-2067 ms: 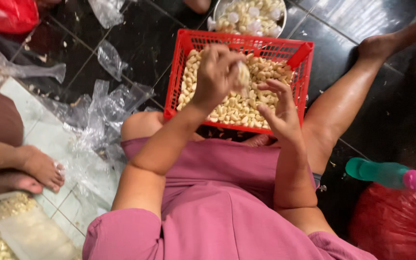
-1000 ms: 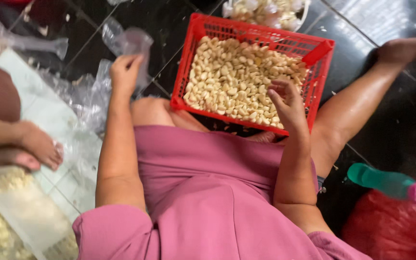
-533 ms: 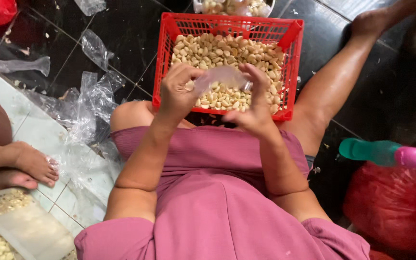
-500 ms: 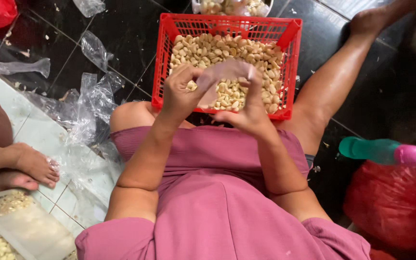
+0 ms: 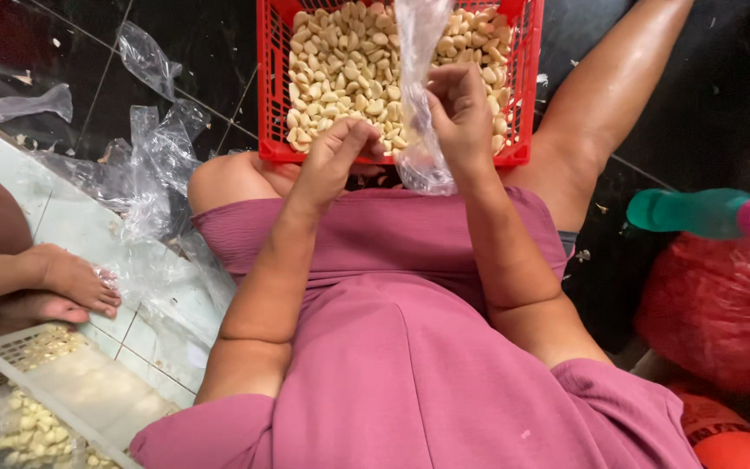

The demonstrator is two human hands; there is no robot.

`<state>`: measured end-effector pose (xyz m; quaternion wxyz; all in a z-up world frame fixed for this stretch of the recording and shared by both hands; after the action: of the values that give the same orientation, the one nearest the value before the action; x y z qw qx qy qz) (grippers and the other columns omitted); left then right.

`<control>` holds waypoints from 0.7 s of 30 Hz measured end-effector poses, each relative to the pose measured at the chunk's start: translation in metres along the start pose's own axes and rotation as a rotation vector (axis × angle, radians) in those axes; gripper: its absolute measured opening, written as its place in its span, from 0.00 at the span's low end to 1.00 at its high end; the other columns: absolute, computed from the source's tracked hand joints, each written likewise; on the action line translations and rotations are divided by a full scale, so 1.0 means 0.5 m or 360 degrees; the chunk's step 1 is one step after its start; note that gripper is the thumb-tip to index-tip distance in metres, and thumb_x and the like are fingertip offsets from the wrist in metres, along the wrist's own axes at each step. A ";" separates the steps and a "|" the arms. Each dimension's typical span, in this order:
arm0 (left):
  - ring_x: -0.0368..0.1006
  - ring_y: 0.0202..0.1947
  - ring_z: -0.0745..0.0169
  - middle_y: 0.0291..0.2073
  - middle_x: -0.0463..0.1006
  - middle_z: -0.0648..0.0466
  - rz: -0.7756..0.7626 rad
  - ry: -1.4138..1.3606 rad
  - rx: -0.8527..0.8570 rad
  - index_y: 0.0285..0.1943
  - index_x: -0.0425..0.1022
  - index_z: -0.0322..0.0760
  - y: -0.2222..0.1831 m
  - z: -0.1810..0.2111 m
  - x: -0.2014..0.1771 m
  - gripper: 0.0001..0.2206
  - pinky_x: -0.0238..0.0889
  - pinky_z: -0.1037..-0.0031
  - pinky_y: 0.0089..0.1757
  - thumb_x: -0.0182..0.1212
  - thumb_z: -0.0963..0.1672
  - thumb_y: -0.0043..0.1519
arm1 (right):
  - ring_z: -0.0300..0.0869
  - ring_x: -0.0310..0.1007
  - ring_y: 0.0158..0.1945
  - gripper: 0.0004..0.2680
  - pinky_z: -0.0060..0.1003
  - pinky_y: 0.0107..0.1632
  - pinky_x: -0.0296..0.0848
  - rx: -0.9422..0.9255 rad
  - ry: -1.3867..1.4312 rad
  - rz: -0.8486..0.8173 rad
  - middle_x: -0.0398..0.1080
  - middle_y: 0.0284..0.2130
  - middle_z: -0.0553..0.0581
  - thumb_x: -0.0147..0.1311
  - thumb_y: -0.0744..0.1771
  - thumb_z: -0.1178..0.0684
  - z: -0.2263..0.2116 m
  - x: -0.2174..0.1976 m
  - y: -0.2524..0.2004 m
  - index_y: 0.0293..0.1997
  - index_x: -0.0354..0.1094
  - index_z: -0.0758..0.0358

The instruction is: The person fills small plastic bags with peeled garlic cloves from a red plastic crate while sitting on the floor.

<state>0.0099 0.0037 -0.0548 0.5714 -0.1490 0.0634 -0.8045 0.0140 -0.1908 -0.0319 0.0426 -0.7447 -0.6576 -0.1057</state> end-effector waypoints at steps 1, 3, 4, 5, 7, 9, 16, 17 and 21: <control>0.79 0.36 0.66 0.33 0.79 0.53 -0.0155 0.0039 -0.0006 0.48 0.74 0.37 -0.007 -0.005 0.012 0.12 0.77 0.78 0.39 0.63 0.48 0.64 | 0.37 0.67 0.32 0.09 0.29 0.34 0.74 -0.0102 -0.0152 0.0075 0.65 0.33 0.55 0.51 0.70 0.70 -0.012 0.001 -0.001 0.50 0.61 0.63; 0.78 0.36 0.67 0.34 0.77 0.54 -0.0304 0.0073 -0.0013 0.51 0.72 0.38 -0.019 -0.007 0.041 0.18 0.76 0.82 0.36 0.68 0.51 0.60 | 0.33 0.62 0.33 0.08 0.25 0.33 0.63 -0.0198 -0.0304 0.0142 0.64 0.32 0.51 0.56 0.70 0.65 -0.028 0.009 -0.006 0.49 0.61 0.59; 0.71 0.33 0.74 0.32 0.76 0.60 -0.0156 0.0325 0.0017 0.48 0.77 0.39 -0.022 -0.001 0.049 0.13 0.68 0.84 0.36 0.69 0.48 0.60 | 0.35 0.67 0.34 0.08 0.27 0.36 0.69 -0.0210 -0.0410 0.0093 0.68 0.33 0.53 0.57 0.70 0.64 -0.032 0.018 -0.010 0.49 0.61 0.60; 0.64 0.30 0.80 0.29 0.75 0.65 -0.0015 0.0581 0.0047 0.46 0.81 0.40 -0.022 0.008 0.057 0.08 0.59 0.87 0.36 0.69 0.46 0.61 | 0.37 0.71 0.34 0.08 0.29 0.39 0.74 -0.0225 -0.0514 0.0051 0.71 0.33 0.54 0.59 0.69 0.63 -0.036 0.027 -0.012 0.49 0.62 0.62; 0.70 0.32 0.76 0.32 0.79 0.60 -0.0011 0.0447 0.0144 0.45 0.79 0.38 -0.005 -0.018 0.039 0.05 0.65 0.84 0.38 0.65 0.43 0.65 | 0.37 0.70 0.35 0.08 0.29 0.39 0.74 -0.0201 -0.0445 0.0042 0.70 0.33 0.54 0.59 0.69 0.65 -0.022 0.018 -0.005 0.49 0.63 0.62; 0.76 0.35 0.72 0.35 0.82 0.55 -0.0013 0.0309 0.0247 0.44 0.77 0.37 0.007 -0.022 0.025 0.02 0.71 0.81 0.40 0.60 0.41 0.68 | 0.37 0.69 0.36 0.08 0.28 0.39 0.73 -0.0182 -0.0381 0.0036 0.69 0.34 0.54 0.59 0.69 0.66 -0.004 -0.001 0.010 0.48 0.63 0.62; 0.60 0.31 0.75 0.25 0.67 0.65 0.0529 0.0253 0.0354 0.33 0.69 0.45 0.022 -0.027 -0.018 0.14 0.57 0.79 0.36 0.53 0.51 0.70 | 0.38 0.63 0.35 0.07 0.32 0.36 0.69 -0.0294 -0.0588 0.0225 0.62 0.40 0.56 0.54 0.71 0.53 -0.016 0.000 0.016 0.49 0.59 0.57; 0.57 0.30 0.75 0.24 0.66 0.64 0.0595 0.0311 0.0443 0.31 0.67 0.45 0.024 -0.034 -0.020 0.15 0.54 0.78 0.33 0.52 0.50 0.70 | 0.40 0.57 0.35 0.10 0.36 0.38 0.61 -0.0419 -0.0715 0.0196 0.58 0.34 0.54 0.50 0.72 0.46 -0.037 0.015 0.005 0.38 0.59 0.59; 0.70 0.19 0.76 0.14 0.72 0.59 0.0481 0.0096 0.0513 0.33 0.70 0.42 0.015 -0.026 0.002 0.11 0.65 0.85 0.27 0.55 0.44 0.71 | 0.51 0.76 0.37 0.16 0.43 0.38 0.75 -0.0283 -0.0880 -0.0225 0.69 0.40 0.57 0.74 0.62 0.45 0.051 0.059 -0.014 0.46 0.73 0.58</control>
<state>0.0126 -0.0008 -0.0688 0.6997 -0.0205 -0.0275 -0.7136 0.0129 -0.1561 -0.0509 -0.2110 -0.6984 -0.6827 0.0411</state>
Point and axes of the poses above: each hand's wrist, its own y-axis towards the middle knuckle, its own x-axis out of the palm, z = x × y, the point moved 6 cm from there along y, towards the middle knuckle
